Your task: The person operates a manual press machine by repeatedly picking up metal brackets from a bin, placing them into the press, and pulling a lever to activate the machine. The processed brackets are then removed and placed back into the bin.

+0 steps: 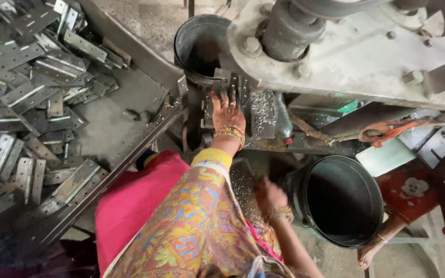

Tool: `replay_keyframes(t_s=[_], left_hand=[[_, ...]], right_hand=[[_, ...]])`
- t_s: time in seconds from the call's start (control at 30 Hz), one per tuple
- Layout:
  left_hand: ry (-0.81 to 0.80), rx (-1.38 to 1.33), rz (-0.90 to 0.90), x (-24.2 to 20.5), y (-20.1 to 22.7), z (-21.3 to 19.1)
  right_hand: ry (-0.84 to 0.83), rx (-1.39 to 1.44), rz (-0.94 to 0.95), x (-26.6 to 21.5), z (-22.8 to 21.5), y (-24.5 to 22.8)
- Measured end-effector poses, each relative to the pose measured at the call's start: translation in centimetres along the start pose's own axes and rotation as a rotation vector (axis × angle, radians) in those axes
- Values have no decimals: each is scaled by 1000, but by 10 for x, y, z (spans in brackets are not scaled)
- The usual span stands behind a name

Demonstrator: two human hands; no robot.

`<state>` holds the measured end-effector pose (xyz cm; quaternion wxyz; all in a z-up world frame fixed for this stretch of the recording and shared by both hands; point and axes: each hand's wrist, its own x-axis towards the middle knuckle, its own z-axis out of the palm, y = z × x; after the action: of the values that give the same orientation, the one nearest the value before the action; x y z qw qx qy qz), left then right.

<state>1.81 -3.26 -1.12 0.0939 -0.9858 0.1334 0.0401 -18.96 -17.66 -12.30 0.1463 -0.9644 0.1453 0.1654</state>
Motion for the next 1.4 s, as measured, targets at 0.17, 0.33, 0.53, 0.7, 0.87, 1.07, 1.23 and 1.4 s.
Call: replay_keyframes(t_s=[0.17,0.33,0.53,0.7,0.87,1.07,1.23,1.4], left_hand=[[148,87,-32,-12,0,0],[190,-484,-27,-16,-28,20],[523,-462,-350,-163,-176,80],[392,87,-717,-267,-286,101],[181,-83,-644,-238,-305,109],[378,-287,-559,-207,-317,96],[557,-300,-485,-187,-263,43],[486,-974,-178,-92,-128,17]], right_hand=[[-32,192,-33,16,67,28],[-103,49,11,8,33,18],[231,-315,-51,-58,-80,-32],[207,-327,-17,-59,-97,-65],[232,-319,21,-61,-90,-62],[259,-307,-23,-66,-86,-54],[222,-272,5,-65,-87,-56],[163,-258,16,-58,-87,-53]])
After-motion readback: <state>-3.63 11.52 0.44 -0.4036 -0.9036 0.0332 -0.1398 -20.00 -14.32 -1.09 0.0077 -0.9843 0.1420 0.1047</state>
